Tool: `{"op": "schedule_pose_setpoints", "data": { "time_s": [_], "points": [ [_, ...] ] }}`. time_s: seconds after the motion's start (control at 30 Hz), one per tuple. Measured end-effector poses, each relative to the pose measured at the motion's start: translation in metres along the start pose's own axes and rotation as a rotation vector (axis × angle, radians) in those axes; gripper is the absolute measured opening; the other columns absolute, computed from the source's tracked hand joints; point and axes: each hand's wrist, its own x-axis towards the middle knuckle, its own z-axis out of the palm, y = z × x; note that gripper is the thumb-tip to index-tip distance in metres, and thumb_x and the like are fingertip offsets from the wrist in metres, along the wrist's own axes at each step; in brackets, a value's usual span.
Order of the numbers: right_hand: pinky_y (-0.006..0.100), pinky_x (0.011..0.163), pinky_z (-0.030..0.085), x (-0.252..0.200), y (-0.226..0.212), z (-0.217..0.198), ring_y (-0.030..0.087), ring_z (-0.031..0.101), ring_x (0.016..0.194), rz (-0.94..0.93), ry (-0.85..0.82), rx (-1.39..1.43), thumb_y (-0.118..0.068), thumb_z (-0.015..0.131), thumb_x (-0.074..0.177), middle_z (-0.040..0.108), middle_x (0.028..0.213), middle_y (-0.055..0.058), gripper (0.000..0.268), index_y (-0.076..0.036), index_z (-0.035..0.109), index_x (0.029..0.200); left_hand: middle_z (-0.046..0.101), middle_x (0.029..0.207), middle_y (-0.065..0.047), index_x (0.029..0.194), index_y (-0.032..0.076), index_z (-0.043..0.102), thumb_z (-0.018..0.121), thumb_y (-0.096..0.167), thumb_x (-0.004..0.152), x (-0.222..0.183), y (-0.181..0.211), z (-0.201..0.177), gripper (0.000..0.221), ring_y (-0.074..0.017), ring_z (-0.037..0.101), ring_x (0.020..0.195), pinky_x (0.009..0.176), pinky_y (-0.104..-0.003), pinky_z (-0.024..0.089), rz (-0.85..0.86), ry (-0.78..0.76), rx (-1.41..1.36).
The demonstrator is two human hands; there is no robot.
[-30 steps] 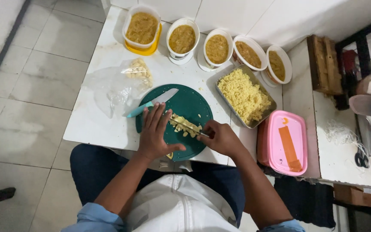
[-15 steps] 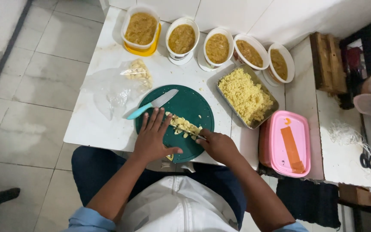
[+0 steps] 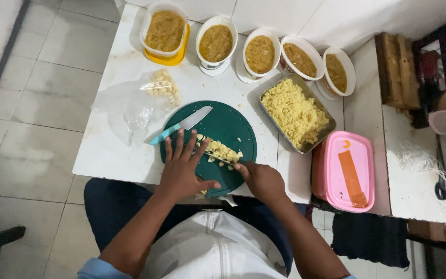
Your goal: Finely mincing garlic cloves on a cutting board using a kitchen knife in a food preparation area.
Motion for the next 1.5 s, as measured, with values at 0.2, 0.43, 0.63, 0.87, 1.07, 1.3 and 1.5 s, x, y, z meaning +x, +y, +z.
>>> {"op": "schedule_pose_setpoints", "data": {
  "time_s": [0.2, 0.43, 0.63, 0.87, 1.07, 1.3, 1.5],
  "points": [
    [0.044, 0.066, 0.06, -0.002, 0.009, 0.024, 0.034, 0.076, 0.07, -0.001, 0.06, -0.061, -0.064, 0.043, 0.106, 0.073, 0.067, 0.014, 0.065, -0.011, 0.076, 0.09, 0.013, 0.172, -0.024, 0.168, 0.019, 0.021, 0.056, 0.1, 0.07, -0.008, -0.003, 0.014, 0.132, -0.0465, 0.006, 0.158, 0.125, -0.065, 0.002, -0.02, -0.039, -0.061],
    [0.044, 0.068, 0.061, 0.001, 0.008, 0.019, 0.034, 0.077, 0.073, -0.018, 0.079, -0.054, -0.062, 0.043, 0.107, 0.075, 0.07, 0.014, 0.063, -0.011, 0.077, 0.094, 0.015, 0.172, -0.021, 0.168, 0.024, 0.023, 0.059, 0.1, 0.067, -0.004, -0.006, 0.015, 0.132, -0.0432, 0.007, 0.159, 0.125, -0.064, -0.001, -0.026, -0.033, -0.04],
    [0.044, 0.07, 0.061, 0.008, -0.002, 0.0, 0.034, 0.077, 0.076, 0.003, 0.065, 0.004, -0.058, 0.045, 0.107, 0.077, 0.073, 0.014, 0.059, -0.01, 0.079, 0.099, 0.022, 0.171, -0.022, 0.166, 0.024, 0.029, 0.058, 0.098, 0.07, 0.007, -0.011, 0.016, 0.125, -0.0437, 0.014, 0.159, 0.124, -0.068, 0.001, -0.031, 0.01, 0.003],
    [0.042, 0.074, 0.061, 0.016, -0.001, 0.001, 0.032, 0.078, 0.079, -0.002, 0.0, -0.007, -0.056, 0.043, 0.109, 0.077, 0.076, 0.016, 0.06, -0.008, 0.078, 0.104, 0.024, 0.17, -0.021, 0.166, 0.024, 0.032, 0.058, 0.099, 0.07, 0.007, -0.014, 0.021, 0.124, -0.0399, 0.015, 0.16, 0.127, -0.061, 0.006, -0.048, 0.017, 0.022],
    [0.044, 0.075, 0.06, 0.015, -0.011, -0.027, 0.035, 0.078, 0.081, 0.016, 0.009, 0.04, -0.055, 0.046, 0.108, 0.078, 0.079, 0.018, 0.059, -0.007, 0.079, 0.108, 0.023, 0.171, -0.019, 0.164, 0.021, 0.036, 0.057, 0.096, 0.075, 0.029, -0.011, -0.002, 0.118, -0.0384, 0.014, 0.16, 0.127, -0.061, 0.002, -0.03, -0.003, -0.021],
    [0.043, 0.076, 0.061, 0.023, -0.003, -0.018, 0.034, 0.078, 0.08, 0.009, -0.004, -0.042, -0.058, 0.043, 0.108, 0.077, 0.077, 0.018, 0.065, -0.005, 0.08, 0.101, 0.02, 0.171, -0.019, 0.166, 0.02, 0.027, 0.053, 0.097, 0.077, 0.023, -0.016, 0.007, 0.121, -0.0377, 0.011, 0.16, 0.129, -0.059, 0.005, -0.027, -0.115, -0.014],
    [0.04, 0.076, 0.061, 0.026, -0.007, -0.015, 0.032, 0.078, 0.078, 0.037, -0.027, -0.003, -0.059, 0.041, 0.109, 0.077, 0.075, 0.017, 0.065, -0.007, 0.08, 0.097, 0.019, 0.171, -0.019, 0.166, 0.021, 0.026, 0.055, 0.099, 0.074, 0.022, -0.017, 0.012, 0.124, -0.0379, 0.01, 0.16, 0.129, -0.058, 0.004, -0.042, -0.095, 0.026]
  ]
}}
